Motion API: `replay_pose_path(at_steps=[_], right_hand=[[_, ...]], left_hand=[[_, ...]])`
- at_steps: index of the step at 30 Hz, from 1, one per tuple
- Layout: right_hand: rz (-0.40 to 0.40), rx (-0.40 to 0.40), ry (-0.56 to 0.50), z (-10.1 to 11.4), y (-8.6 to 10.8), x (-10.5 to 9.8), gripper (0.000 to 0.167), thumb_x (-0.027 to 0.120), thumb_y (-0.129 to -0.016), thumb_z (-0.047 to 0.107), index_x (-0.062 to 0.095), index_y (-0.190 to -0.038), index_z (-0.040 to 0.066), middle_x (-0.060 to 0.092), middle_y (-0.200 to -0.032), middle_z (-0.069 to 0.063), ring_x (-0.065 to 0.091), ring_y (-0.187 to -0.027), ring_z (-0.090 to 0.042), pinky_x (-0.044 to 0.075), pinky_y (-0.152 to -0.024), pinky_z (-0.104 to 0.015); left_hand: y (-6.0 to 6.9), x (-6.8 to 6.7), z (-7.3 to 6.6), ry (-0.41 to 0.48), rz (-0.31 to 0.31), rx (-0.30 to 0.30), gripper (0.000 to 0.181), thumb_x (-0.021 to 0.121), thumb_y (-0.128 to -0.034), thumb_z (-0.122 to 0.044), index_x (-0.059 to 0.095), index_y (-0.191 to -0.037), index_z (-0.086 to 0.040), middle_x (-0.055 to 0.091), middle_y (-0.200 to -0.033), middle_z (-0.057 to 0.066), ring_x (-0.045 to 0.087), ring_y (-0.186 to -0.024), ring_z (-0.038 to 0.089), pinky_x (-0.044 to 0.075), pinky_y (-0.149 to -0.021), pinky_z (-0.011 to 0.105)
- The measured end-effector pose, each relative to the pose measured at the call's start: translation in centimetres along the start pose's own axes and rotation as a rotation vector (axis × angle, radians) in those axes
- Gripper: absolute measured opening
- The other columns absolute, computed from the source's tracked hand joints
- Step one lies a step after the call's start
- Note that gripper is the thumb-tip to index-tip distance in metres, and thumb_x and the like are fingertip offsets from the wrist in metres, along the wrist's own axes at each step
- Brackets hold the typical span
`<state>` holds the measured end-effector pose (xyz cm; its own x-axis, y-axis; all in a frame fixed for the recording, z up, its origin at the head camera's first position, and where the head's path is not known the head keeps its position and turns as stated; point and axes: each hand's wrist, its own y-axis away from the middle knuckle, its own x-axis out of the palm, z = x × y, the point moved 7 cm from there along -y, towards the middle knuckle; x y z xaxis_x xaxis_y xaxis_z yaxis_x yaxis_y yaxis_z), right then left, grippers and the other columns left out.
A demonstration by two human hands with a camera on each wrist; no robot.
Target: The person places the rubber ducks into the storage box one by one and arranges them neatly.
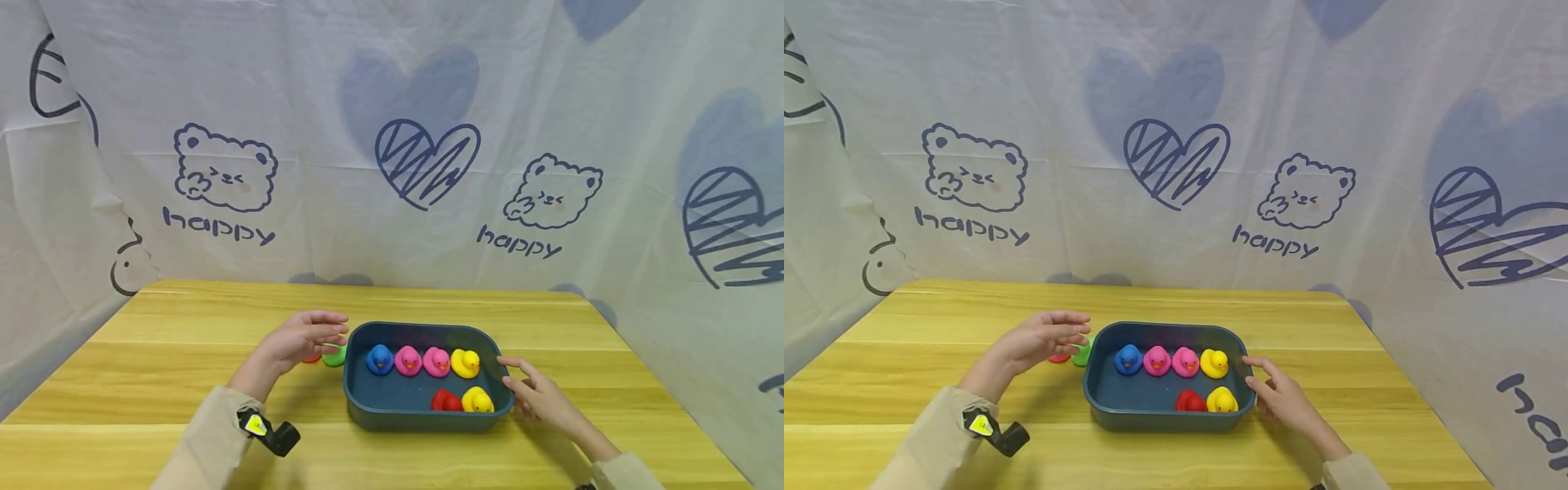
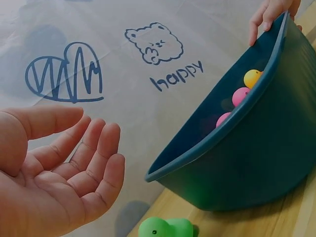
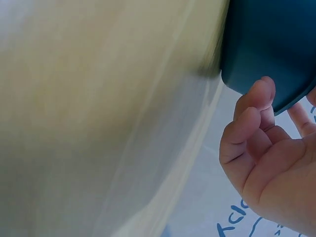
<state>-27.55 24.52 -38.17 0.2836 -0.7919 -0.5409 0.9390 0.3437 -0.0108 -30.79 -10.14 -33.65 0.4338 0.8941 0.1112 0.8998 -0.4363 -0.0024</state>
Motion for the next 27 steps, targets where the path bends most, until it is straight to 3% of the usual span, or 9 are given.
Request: replay_pose_path(at_steps=[8,16,27], right_hand=[[-0.026,-0.006,0.045,0.3,0.1,-0.1,0.042,0.044,-0.095,0.022,0.037,-0.133,0.005,0.048,-0.058,-0.011,0.039,-0.043,-0.014,0.031,-0.035,-0.02],[-0.045,-0.01,0.106,0.2,0.0,-0.1,0.04,0.043,-0.095,0.023,0.039,-0.132,0.007,0.048,-0.059,-0.01,0.041,-0.042,-0.015,0.036,-0.035,-0.025],[-0.062,-0.029,0.141,0.4,0.0,-0.1,0.04,0.043,-0.095,0.023,0.04,-0.131,0.006,0.047,-0.057,-0.009,0.042,-0.042,-0.017,0.04,-0.038,-0.03]], left_hand=[[0.2,-1.5,-0.4,-0.045,-0.043,0.011,0.028,0.051,-0.0886,-0.003,0.051,-0.114,0.009,0.061,-0.092,0.002,0.06,-0.083,0.017,0.048,-0.078,0.031],[0.6,-3.6,0.1,-0.073,-0.109,0.01,0.027,0.051,-0.0885,-0.004,0.052,-0.113,0.007,0.061,-0.092,0.002,0.06,-0.085,0.019,0.046,-0.082,0.037],[1.4,-6.5,1.0,-0.231,-0.261,-0.005,0.036,0.051,-0.0891,-0.006,0.046,-0.117,0.015,0.06,-0.096,0.004,0.059,-0.092,0.023,0.045,-0.083,0.041]])
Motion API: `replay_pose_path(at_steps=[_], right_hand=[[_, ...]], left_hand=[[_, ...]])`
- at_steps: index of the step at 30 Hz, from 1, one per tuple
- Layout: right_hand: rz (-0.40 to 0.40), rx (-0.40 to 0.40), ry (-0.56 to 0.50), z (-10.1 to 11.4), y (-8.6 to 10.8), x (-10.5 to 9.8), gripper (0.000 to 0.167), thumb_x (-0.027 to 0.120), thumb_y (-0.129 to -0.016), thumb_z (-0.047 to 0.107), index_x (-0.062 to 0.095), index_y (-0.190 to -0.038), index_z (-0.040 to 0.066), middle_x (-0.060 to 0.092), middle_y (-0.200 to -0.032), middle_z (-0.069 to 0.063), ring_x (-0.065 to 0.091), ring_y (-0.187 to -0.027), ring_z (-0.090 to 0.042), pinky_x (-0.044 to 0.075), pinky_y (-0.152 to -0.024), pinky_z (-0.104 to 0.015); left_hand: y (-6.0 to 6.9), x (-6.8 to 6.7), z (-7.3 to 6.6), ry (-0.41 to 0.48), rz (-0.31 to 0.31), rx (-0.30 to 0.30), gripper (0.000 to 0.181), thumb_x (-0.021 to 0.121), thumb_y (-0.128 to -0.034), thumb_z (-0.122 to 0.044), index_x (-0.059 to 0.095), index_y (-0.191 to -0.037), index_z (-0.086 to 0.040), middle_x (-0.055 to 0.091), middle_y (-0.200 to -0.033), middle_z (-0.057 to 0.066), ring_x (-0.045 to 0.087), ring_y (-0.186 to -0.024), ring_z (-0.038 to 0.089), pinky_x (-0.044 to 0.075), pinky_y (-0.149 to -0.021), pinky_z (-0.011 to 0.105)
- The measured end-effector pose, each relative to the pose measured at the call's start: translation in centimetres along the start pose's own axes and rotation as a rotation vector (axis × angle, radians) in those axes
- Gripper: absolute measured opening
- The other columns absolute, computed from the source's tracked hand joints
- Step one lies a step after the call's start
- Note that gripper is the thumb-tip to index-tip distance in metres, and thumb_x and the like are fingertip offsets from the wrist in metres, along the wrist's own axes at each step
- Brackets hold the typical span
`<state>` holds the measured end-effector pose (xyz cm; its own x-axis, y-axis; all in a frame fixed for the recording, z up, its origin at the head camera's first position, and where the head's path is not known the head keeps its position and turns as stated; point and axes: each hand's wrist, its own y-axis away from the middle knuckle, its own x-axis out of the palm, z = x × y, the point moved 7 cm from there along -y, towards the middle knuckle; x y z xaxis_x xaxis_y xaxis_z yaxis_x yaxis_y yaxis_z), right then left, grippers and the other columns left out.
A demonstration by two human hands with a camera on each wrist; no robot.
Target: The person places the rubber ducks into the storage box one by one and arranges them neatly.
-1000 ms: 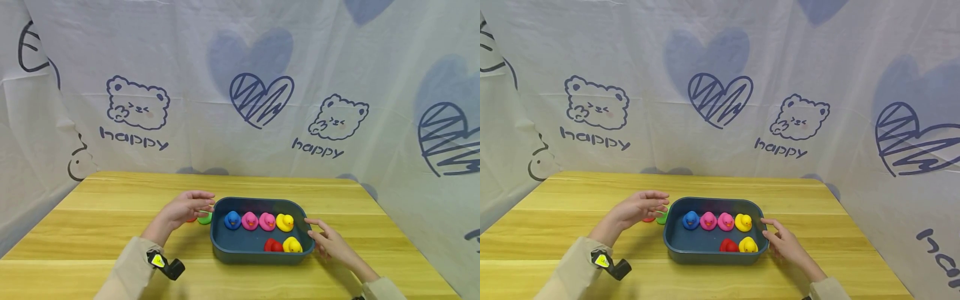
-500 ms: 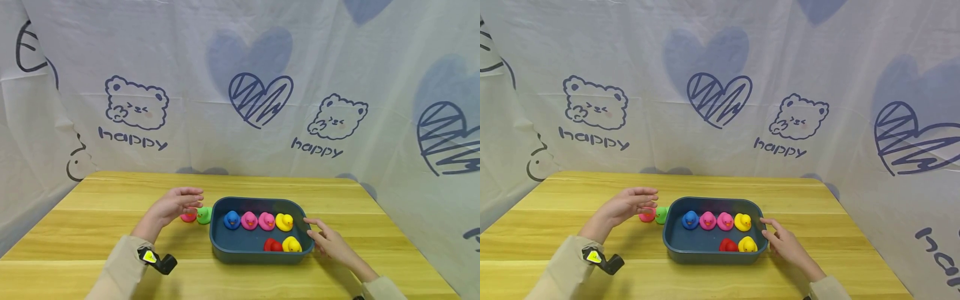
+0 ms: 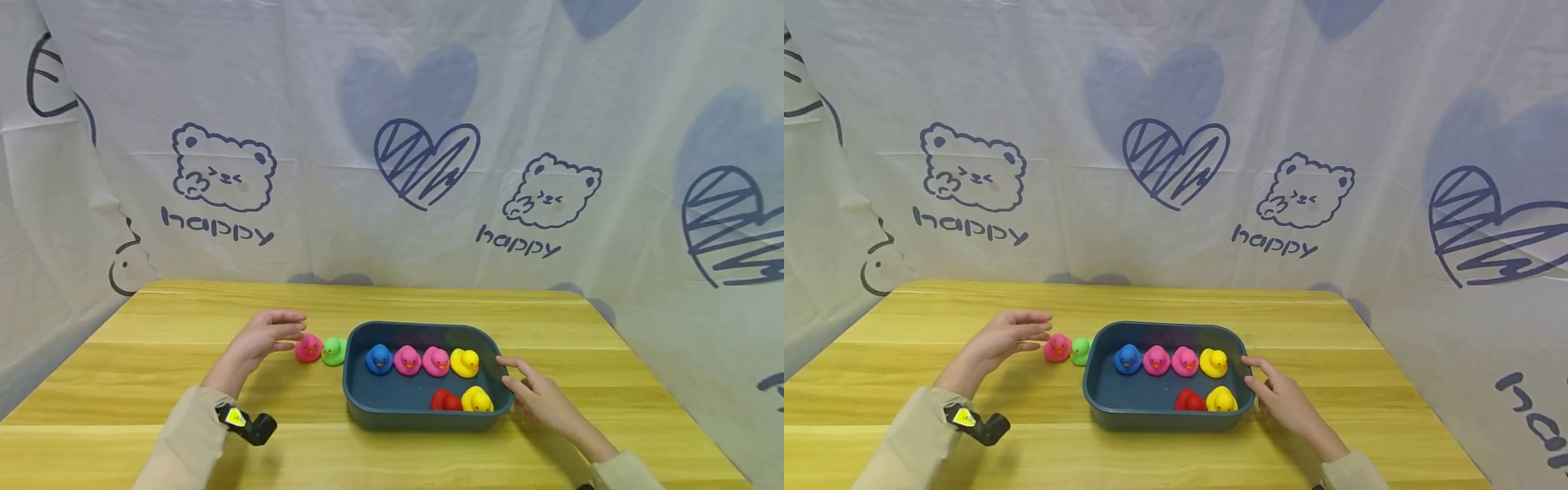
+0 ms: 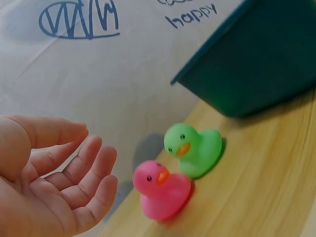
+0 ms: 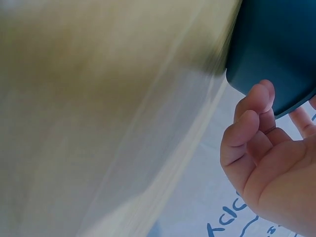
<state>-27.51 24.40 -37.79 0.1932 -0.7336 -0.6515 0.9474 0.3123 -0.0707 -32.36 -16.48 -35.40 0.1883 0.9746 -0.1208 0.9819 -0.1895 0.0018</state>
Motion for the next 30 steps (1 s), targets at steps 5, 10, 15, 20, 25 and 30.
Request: replay_pose_path(at_steps=[5,10,15,20,25,30], right_hand=[[-0.004,0.013,0.0,-0.1,0.0,0.0,0.04,0.044,-0.095,0.023,0.04,-0.131,0.006,0.046,-0.057,-0.009,0.041,-0.043,-0.016,0.04,-0.039,-0.029],[-0.004,0.021,-0.001,-0.1,0.1,0.0,0.04,0.043,-0.095,0.024,0.04,-0.131,0.006,0.046,-0.057,-0.008,0.041,-0.044,-0.016,0.041,-0.041,-0.031],[-0.001,0.012,-0.007,0.0,0.1,0.0,0.04,0.043,-0.095,0.023,0.039,-0.132,0.006,0.046,-0.057,-0.009,0.04,-0.043,-0.015,0.041,-0.04,-0.031],[0.002,0.004,-0.012,0.0,0.0,0.1,0.04,0.043,-0.095,0.022,0.039,-0.132,0.005,0.046,-0.056,-0.009,0.041,-0.043,-0.016,0.042,-0.041,-0.032],[0.003,0.006,-0.012,-0.1,0.0,0.1,0.04,0.043,-0.095,0.022,0.039,-0.132,0.005,0.047,-0.056,-0.009,0.04,-0.043,-0.016,0.041,-0.041,-0.03],[0.004,0.014,-0.023,-0.2,-0.1,0.1,0.04,0.043,-0.095,0.022,0.039,-0.132,0.005,0.046,-0.055,-0.009,0.039,-0.043,-0.014,0.039,-0.04,-0.028]], left_hand=[[-0.1,-0.4,0.7,-0.032,-0.027,-0.017,0.035,0.052,-0.0889,-0.005,0.046,-0.118,0.015,0.06,-0.101,0.008,0.059,-0.091,0.022,0.045,-0.082,0.042],[-0.4,-0.6,1.5,-0.057,-0.043,-0.044,0.038,0.052,-0.0881,-0.004,0.044,-0.119,0.016,0.053,-0.113,0.023,0.055,-0.098,0.026,0.043,-0.085,0.044],[-0.6,-0.4,2.1,-0.081,-0.036,-0.07,0.038,0.05,-0.0874,0.001,0.042,-0.122,0.015,0.041,-0.124,0.031,0.05,-0.104,0.027,0.043,-0.086,0.043],[-0.7,-0.3,2.5,-0.069,-0.039,-0.098,0.042,0.054,-0.0844,0.003,0.043,-0.123,0.012,0.044,-0.121,0.03,0.047,-0.105,0.029,0.043,-0.086,0.042],[-0.9,-0.3,3.0,-0.063,-0.043,-0.131,0.046,0.058,-0.08,0.006,0.044,-0.124,0.01,0.05,-0.113,0.024,0.053,-0.094,0.022,0.045,-0.082,0.039],[-1.1,-0.3,3.5,-0.031,-0.028,-0.153,0.05,0.056,-0.0773,0.01,0.044,-0.126,0.008,0.054,-0.106,0.02,0.057,-0.08,0.017,0.049,-0.073,0.035]])
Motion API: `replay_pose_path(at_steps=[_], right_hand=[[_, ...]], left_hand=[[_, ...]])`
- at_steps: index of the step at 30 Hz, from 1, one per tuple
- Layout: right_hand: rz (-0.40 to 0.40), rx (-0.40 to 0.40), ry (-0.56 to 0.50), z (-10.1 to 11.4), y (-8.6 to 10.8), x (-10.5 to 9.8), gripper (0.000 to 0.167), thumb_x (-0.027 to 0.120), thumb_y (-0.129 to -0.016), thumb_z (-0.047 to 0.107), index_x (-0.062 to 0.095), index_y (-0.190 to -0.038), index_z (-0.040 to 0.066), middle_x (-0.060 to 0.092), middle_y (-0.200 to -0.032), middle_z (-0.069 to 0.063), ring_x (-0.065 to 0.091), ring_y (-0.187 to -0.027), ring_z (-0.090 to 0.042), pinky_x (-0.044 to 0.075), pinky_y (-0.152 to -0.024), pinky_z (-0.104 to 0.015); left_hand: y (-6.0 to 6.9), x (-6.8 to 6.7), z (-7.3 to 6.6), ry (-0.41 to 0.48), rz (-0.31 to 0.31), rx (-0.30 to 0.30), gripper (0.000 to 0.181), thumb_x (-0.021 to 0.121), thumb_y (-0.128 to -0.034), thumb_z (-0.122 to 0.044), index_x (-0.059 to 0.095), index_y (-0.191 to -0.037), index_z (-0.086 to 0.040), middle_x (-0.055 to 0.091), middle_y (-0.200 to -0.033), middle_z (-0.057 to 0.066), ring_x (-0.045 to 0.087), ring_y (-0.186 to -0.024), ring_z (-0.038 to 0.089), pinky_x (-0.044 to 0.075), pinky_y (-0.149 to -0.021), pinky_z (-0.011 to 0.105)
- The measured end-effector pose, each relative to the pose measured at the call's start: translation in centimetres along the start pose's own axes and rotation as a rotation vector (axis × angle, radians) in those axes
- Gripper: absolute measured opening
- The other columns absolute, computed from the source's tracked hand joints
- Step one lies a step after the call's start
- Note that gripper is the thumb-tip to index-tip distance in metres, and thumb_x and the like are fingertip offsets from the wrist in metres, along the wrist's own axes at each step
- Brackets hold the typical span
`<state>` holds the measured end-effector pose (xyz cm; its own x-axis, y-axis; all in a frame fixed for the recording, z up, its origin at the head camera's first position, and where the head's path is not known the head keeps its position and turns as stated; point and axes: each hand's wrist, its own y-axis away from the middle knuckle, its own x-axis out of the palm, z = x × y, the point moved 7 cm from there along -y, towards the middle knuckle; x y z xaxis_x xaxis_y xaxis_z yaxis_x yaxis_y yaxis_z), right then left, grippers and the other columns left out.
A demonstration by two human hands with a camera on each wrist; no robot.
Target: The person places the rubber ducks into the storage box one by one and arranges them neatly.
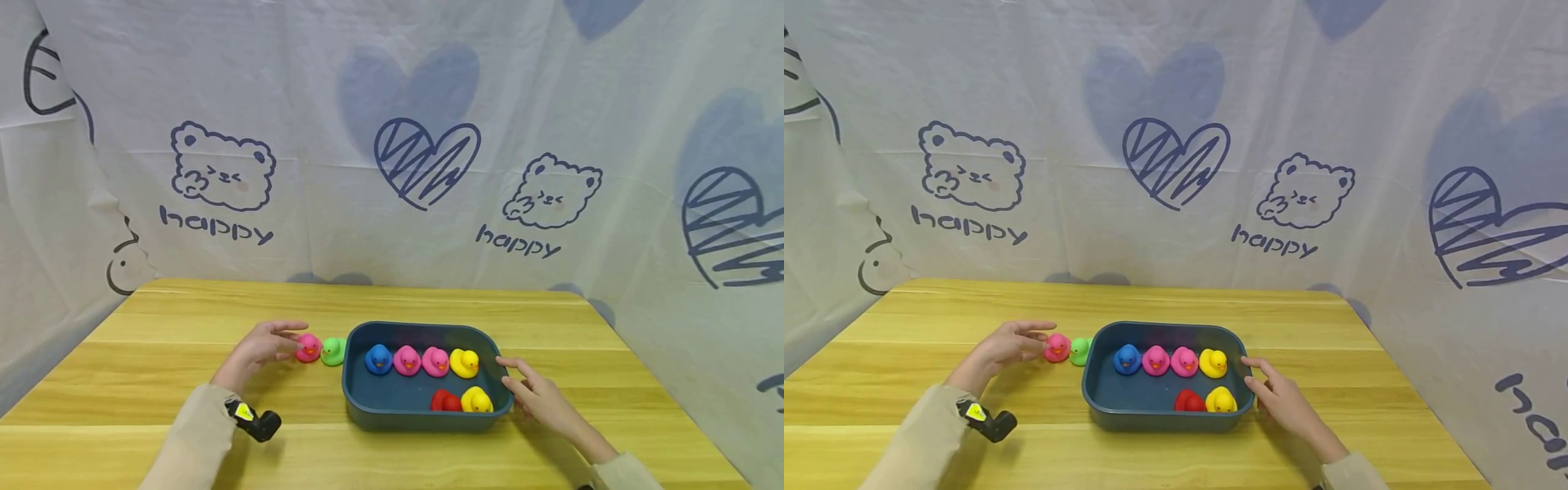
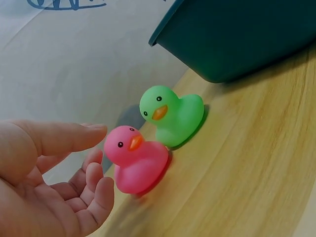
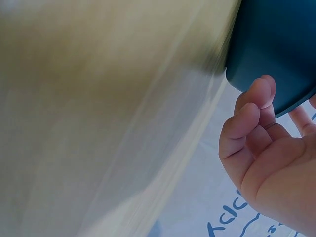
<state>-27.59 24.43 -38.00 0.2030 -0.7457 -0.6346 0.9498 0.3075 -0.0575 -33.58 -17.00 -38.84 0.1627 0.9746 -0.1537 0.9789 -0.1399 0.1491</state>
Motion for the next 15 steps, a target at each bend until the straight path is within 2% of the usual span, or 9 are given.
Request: replay_pose_path(at_steps=[5,10,15], right_hand=[[0.0,-0.004,-0.006,-0.1,0.0,0.0,0.04,0.043,-0.096,0.021,0.039,-0.132,0.005,0.046,-0.054,-0.01,0.039,-0.042,-0.014,0.039,-0.039,-0.027],[0.001,-0.008,-0.004,-0.1,0.0,0.0,0.04,0.043,-0.095,0.022,0.039,-0.132,0.005,0.045,-0.054,-0.009,0.038,-0.042,-0.012,0.038,-0.04,-0.027],[0.005,-0.002,-0.013,-0.1,0.0,0.0,0.041,0.043,-0.095,0.022,0.038,-0.132,0.005,0.044,-0.053,-0.008,0.036,-0.042,-0.01,0.038,-0.04,-0.027]], left_hand=[[-0.4,0.0,0.5,0.02,0.019,-0.01,0.051,0.059,-0.0786,0.006,0.043,-0.127,0.008,0.059,-0.097,0.011,0.057,-0.073,0.015,0.049,-0.065,0.029],[-0.7,0.1,1.0,0.01,0.011,-0.036,0.052,0.062,-0.0792,0.001,0.043,-0.127,0.006,0.062,-0.088,0.005,0.05,-0.06,0.011,0.042,-0.054,0.022],[-1.0,0.2,1.4,0.005,0.0,-0.057,0.053,0.063,-0.0778,0.002,0.044,-0.127,0.007,0.062,-0.085,0.003,0.05,-0.063,0.012,0.043,-0.056,0.023]])
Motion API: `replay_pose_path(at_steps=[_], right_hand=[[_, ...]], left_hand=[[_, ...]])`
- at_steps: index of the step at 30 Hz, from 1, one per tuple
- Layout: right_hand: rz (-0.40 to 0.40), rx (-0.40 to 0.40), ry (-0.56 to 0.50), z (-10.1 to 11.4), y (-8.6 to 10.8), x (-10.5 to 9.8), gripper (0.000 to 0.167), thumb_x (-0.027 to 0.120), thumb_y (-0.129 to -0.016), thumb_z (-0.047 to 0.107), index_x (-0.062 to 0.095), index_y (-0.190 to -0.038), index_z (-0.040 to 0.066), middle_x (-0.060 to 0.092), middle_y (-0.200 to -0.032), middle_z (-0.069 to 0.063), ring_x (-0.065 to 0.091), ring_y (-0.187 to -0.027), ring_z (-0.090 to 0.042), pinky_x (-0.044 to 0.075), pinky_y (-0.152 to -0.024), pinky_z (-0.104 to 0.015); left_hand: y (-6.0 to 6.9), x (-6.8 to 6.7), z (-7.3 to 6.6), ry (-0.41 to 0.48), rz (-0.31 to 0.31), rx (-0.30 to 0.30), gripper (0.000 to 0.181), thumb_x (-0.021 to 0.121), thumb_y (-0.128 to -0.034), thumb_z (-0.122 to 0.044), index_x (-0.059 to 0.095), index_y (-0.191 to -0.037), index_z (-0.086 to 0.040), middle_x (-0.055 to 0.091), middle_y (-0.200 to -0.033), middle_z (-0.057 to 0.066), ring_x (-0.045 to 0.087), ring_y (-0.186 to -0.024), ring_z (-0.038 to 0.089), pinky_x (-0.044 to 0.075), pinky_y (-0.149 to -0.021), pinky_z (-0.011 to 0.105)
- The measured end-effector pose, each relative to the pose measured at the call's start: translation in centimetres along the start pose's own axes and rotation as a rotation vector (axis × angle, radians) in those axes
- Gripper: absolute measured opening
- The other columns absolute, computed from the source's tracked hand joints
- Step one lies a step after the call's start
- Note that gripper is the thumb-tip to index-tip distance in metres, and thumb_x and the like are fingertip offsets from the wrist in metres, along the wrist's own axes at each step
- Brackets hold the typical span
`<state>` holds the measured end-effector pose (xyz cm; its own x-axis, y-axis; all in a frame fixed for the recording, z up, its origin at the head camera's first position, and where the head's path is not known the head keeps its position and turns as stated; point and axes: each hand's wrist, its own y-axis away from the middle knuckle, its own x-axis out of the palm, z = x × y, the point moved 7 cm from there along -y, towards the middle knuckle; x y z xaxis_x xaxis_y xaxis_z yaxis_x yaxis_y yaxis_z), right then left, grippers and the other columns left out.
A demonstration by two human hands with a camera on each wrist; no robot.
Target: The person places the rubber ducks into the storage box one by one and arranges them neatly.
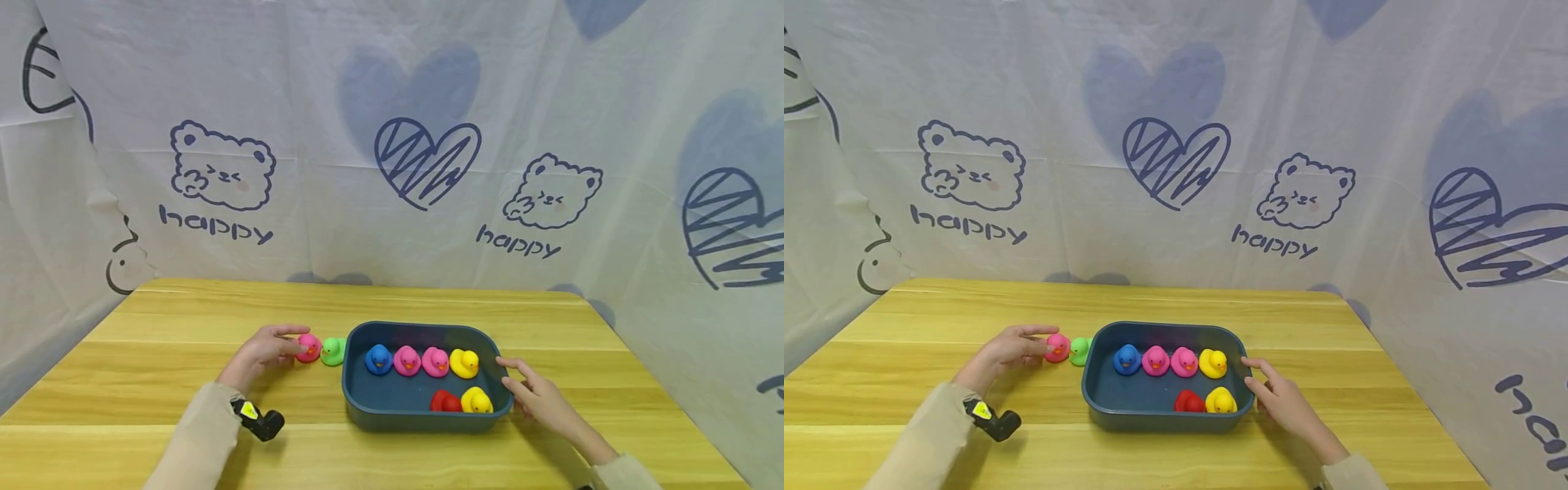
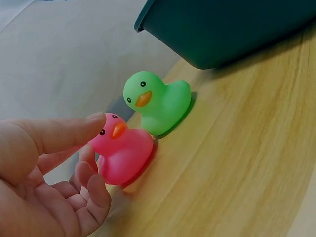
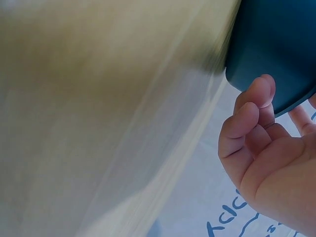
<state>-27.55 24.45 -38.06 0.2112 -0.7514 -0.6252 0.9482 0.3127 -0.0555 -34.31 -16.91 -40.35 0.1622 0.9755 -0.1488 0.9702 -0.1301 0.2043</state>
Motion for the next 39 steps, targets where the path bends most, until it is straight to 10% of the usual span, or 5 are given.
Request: replay_pose_path(at_steps=[31,39], right_hand=[[-0.021,0.0,-0.012,-0.04,0.14,-0.01,0.039,0.043,-0.095,0.021,0.04,-0.131,0.005,0.047,-0.053,-0.011,0.039,-0.042,-0.014,0.039,-0.039,-0.029],[-0.02,0.013,-0.011,-0.13,0.11,-0.04,0.04,0.043,-0.095,0.025,0.04,-0.131,0.007,0.047,-0.053,-0.01,0.04,-0.042,-0.014,0.034,-0.036,-0.024]], left_hand=[[-0.02,-0.23,0.16,-0.121,-0.07,-0.031,0.043,0.07,-0.0757,-0.008,0.057,-0.115,0.006,0.048,-0.063,-0.002,0.041,-0.054,0.01,0.039,-0.05,0.021],[0.07,-0.41,0.05,-0.053,-0.051,-0.014,0.047,0.07,-0.0766,-0.013,0.054,-0.116,0.006,0.06,-0.089,0.002,0.054,-0.074,0.013,0.047,-0.063,0.026]])
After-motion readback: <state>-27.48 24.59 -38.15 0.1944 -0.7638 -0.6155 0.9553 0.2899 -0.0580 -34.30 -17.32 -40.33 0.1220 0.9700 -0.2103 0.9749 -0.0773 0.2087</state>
